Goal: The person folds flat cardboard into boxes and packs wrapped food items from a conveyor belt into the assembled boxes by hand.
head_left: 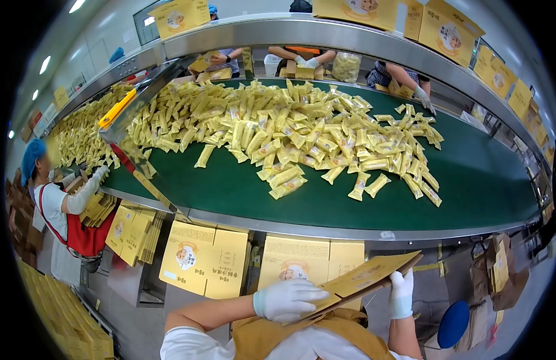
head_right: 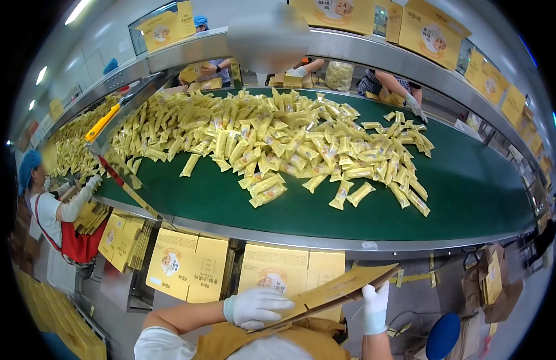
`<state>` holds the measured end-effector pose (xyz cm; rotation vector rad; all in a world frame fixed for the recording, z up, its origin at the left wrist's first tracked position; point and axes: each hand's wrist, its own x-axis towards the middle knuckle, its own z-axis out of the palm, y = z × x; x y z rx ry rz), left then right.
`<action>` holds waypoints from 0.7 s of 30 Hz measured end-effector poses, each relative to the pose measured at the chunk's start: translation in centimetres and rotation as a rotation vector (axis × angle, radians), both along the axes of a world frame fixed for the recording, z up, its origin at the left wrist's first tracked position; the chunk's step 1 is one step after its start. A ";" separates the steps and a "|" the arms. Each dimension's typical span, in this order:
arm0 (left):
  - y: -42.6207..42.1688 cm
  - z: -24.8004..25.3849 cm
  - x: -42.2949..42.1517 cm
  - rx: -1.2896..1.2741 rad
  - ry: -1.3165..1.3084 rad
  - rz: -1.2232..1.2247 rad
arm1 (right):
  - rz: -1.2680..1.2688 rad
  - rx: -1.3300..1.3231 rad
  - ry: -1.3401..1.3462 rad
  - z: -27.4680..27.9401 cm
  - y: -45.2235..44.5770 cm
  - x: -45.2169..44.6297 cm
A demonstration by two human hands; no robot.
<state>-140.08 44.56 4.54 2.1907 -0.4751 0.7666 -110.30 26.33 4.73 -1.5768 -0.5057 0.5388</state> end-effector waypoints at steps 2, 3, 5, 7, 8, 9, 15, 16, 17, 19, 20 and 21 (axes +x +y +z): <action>0.2 1.2 0.2 0.047 -0.053 -0.008 | 0.000 -0.052 0.064 1.6 -0.3 -0.7; 0.3 2.0 0.4 0.063 -0.089 -0.035 | 0.053 -0.017 0.016 3.2 0.1 -1.0; 0.6 3.3 0.7 0.094 -0.158 -0.080 | 0.151 -0.009 -0.017 5.1 0.8 -1.3; 1.2 3.0 0.9 0.194 -0.268 -0.038 | 0.274 0.000 -0.109 5.8 1.7 -1.3; 1.5 3.0 0.8 0.252 -0.314 0.007 | 0.311 -0.158 -0.225 6.1 2.2 -1.0; 1.7 4.0 1.1 0.268 -0.355 0.073 | 0.441 -0.374 -0.396 8.4 3.0 -1.5; 3.7 1.3 3.4 0.457 0.143 0.302 | 1.021 -0.764 -1.376 9.0 7.7 -5.1; 3.3 0.6 3.7 0.481 0.252 0.241 | 0.975 -0.556 -1.456 8.3 8.4 -5.6; 2.7 0.4 4.0 0.429 0.460 0.186 | 1.073 -0.522 -1.449 8.3 9.1 -6.1; 2.6 -1.1 4.6 0.410 0.562 0.186 | 1.218 -0.482 -1.348 9.2 10.0 -7.2; 2.7 -0.6 4.6 0.394 0.609 0.175 | 1.271 -0.471 -1.258 10.3 10.3 -7.7; 2.9 -0.6 4.9 0.448 0.485 0.204 | 1.320 -0.460 -1.162 11.3 10.6 -7.6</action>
